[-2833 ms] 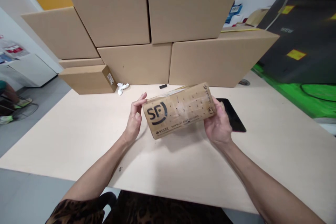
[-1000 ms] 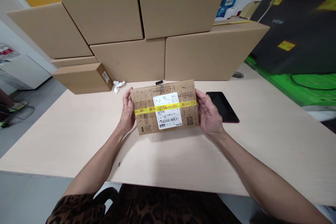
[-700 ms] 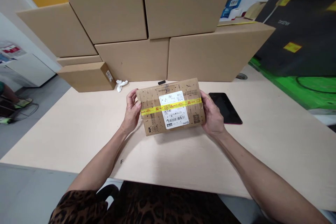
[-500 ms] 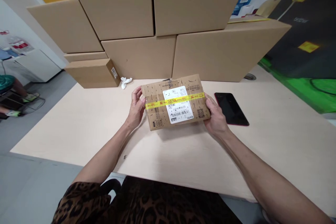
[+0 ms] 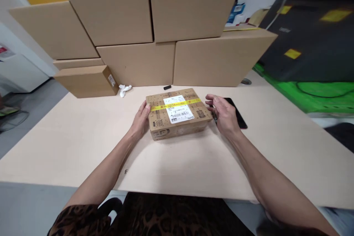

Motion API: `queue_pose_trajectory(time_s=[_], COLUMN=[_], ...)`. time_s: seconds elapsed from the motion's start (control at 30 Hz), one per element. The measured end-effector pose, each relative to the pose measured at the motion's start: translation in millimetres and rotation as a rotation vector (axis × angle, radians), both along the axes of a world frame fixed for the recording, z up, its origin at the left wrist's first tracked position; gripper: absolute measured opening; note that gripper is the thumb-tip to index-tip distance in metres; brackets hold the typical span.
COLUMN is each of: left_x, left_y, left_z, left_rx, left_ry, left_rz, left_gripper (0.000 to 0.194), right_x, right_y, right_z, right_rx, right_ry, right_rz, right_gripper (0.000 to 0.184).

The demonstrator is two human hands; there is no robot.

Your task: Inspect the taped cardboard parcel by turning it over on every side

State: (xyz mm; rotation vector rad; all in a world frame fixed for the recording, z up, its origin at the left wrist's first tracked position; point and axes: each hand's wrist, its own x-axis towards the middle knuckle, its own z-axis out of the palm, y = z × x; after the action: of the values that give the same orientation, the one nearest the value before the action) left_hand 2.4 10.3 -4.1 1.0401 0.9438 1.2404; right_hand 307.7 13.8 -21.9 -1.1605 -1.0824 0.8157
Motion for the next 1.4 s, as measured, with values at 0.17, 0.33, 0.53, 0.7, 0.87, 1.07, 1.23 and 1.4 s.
queue_pose_trajectory(time_s=[0.17,0.33,0.53,0.7,0.87,1.07,1.23,1.4], left_x=[-1.2,-0.7,-0.7,-4.0,-5.5,-3.5,-2.3,-1.8], left_y=[3.5,6.1,7.1,8.3,8.8,7.4,7.1,7.4], left_z=[-3.6,-7.6,-8.7,-9.6,-9.4,-7.3,-6.0,-6.6], left_rx=[-0.018,-0.031,-0.022,-0.017,-0.004,-0.034,-0.049,-0.043], left_ry=[-0.053,-0.03,-0.008,0.026,0.017,0.012,0.007,-0.015], left_rz=[0.057,0.095,0.084,0.085,0.063,0.077,0.095,0.098], left_gripper=[0.093,0.079,0.086,0.086,0.08,0.07,0.068,0.075], right_x=[60.2,91.1,83.7,79.8,79.8,89.5,54.8,14.4], right_y=[17.1,10.4,1.6,9.7,15.1,10.5,-6.8,-18.5], right_z=[17.1,11.6,2.9,10.9,16.7,28.9,58.0,89.9], right_rx=[0.009,-0.04,0.043,0.114,0.105,0.022,0.158,0.221], right_ry=[-0.526,-1.214,-1.624,-1.746,-1.689,-1.311,-0.309,-0.24], right_rz=[-0.151,0.067,0.427,0.531,0.415,-0.102,-0.025,0.015], right_gripper=[0.043,0.035,0.048,0.034,0.017,0.011,0.027,0.045])
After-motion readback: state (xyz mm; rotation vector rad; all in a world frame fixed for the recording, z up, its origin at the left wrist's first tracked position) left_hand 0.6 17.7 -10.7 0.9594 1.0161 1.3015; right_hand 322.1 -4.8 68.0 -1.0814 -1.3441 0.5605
